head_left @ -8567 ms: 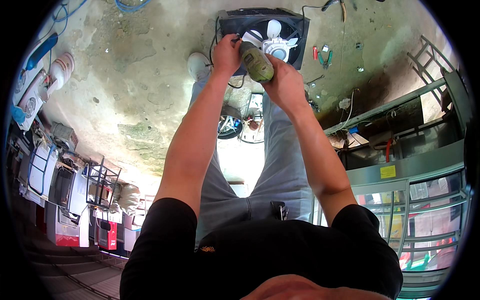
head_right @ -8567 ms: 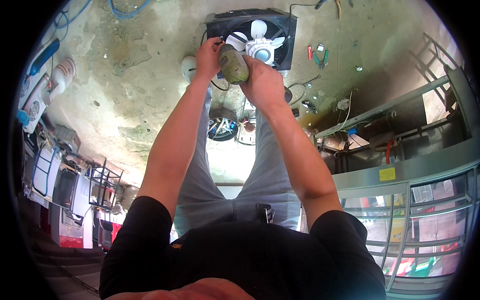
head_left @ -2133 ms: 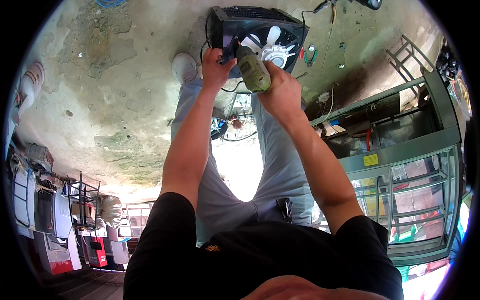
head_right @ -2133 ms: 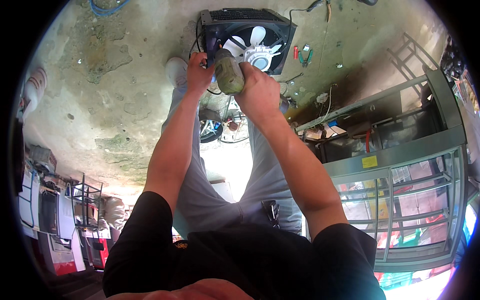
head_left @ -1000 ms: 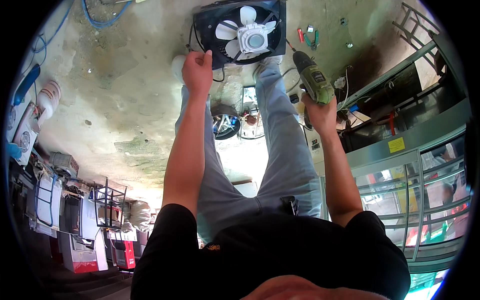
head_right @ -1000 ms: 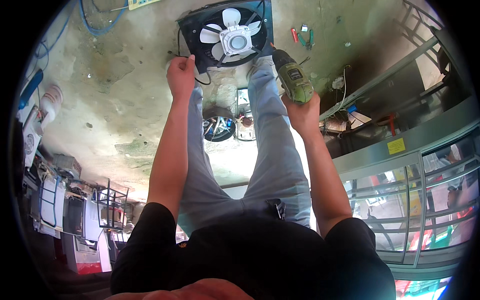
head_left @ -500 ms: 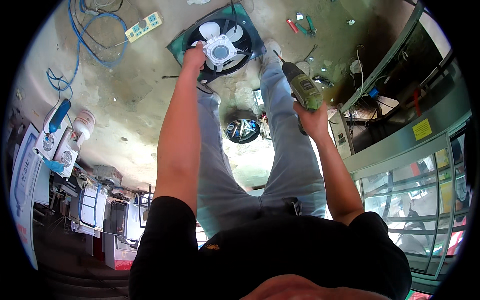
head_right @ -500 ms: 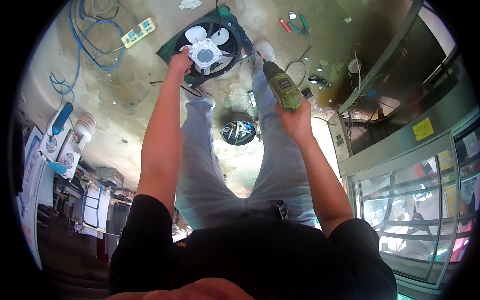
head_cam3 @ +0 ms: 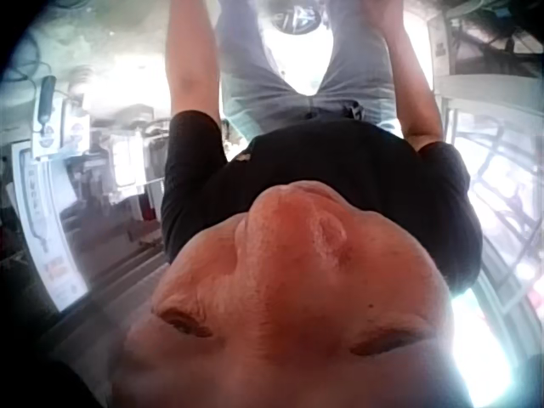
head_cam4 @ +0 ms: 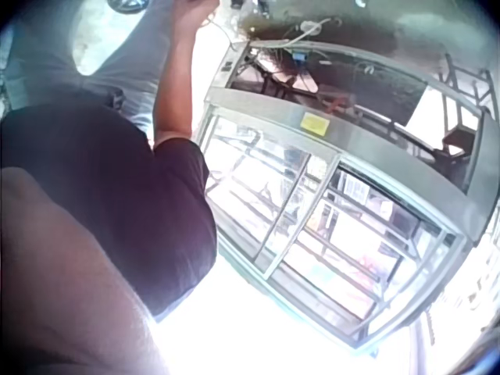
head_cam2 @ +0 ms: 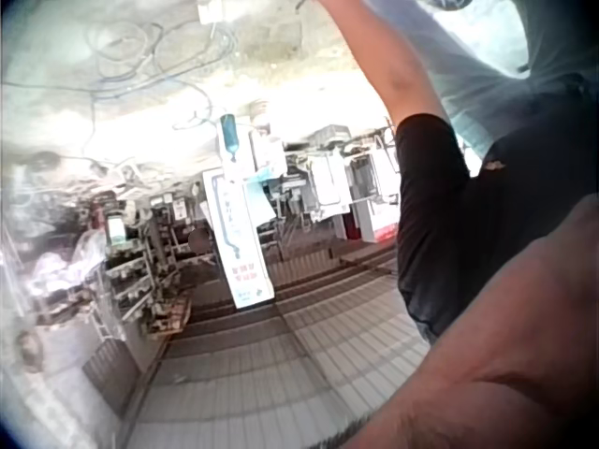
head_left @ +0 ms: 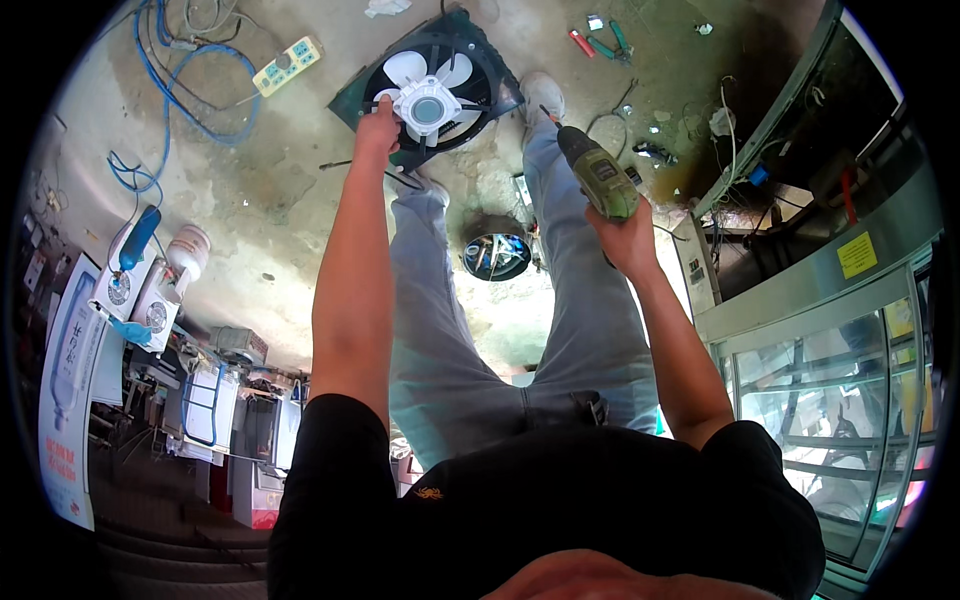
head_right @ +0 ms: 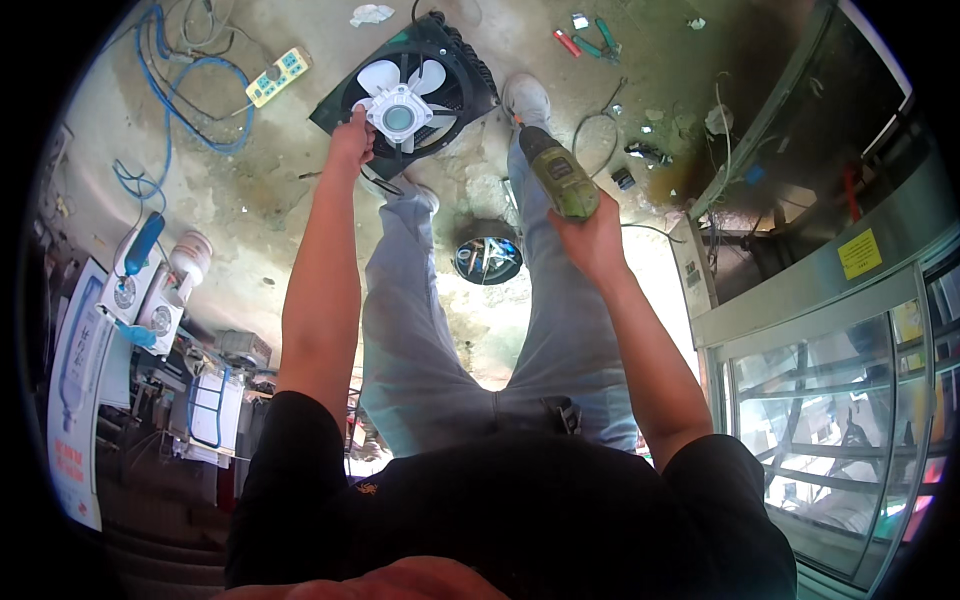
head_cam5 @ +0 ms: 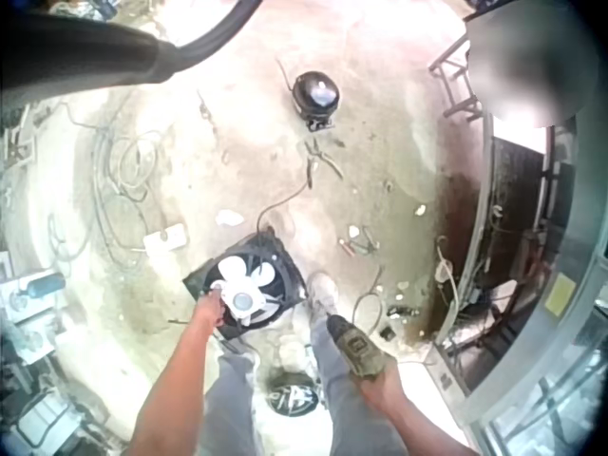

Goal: The person sorts through a container of small metal parts, then uses a power drill to remove screws from a small white fan unit. The person manipulates the fan blades and housing while working on the floor.

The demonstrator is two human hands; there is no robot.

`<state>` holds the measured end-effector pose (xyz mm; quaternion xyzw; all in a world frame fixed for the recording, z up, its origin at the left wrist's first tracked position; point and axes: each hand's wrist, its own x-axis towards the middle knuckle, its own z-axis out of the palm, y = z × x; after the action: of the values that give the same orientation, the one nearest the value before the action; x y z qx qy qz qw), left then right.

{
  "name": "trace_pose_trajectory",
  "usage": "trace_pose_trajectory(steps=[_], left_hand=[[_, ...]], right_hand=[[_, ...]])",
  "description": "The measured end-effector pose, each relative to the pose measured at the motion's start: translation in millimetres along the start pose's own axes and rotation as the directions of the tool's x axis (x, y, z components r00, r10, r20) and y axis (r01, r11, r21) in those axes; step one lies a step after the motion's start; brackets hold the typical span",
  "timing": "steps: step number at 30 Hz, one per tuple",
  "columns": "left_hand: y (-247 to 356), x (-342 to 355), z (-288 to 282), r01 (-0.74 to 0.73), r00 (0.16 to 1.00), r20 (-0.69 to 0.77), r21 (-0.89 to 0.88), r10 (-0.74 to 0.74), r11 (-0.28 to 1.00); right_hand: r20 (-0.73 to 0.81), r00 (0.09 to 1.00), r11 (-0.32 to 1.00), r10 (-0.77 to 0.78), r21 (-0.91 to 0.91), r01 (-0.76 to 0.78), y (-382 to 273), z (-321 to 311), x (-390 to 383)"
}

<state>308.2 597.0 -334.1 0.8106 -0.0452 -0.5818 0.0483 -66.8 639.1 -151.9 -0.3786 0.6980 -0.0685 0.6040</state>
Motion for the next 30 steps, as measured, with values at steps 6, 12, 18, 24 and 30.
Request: trace_pose_trajectory(steps=[6,12,18,24,30], left_hand=[[2.0,-90.4,12.0,-0.381,0.897,0.124,-0.269,0.424,0.885],[0.4,-109.6,57.2,0.065,0.670,0.564,-0.693,0.484,0.718],[0.9,-101.2,83.5,0.000,0.631,0.584,-0.657,0.510,0.753],[-0.2,-101.7,101.5,0.017,0.704,0.544,-0.655,0.457,0.755],[-8.5,-96.5,117.4,0.021,0.785,0.468,-0.675,0.406,0.738]], right_hand=[[0.059,0.998,1.000,-0.020,0.019,0.019,-7.4,-4.3,-5.8],[0.098,0.994,0.995,-0.042,0.097,0.033,-14.1,-17.9,-12.9],[0.166,0.985,0.995,-0.053,0.097,0.037,-17.8,-32.9,-18.5],[0.182,0.983,0.987,-0.012,0.158,-0.018,-3.3,-34.1,-18.4],[0.204,0.979,0.980,0.013,0.190,-0.052,3.1,-37.8,-17.9]])
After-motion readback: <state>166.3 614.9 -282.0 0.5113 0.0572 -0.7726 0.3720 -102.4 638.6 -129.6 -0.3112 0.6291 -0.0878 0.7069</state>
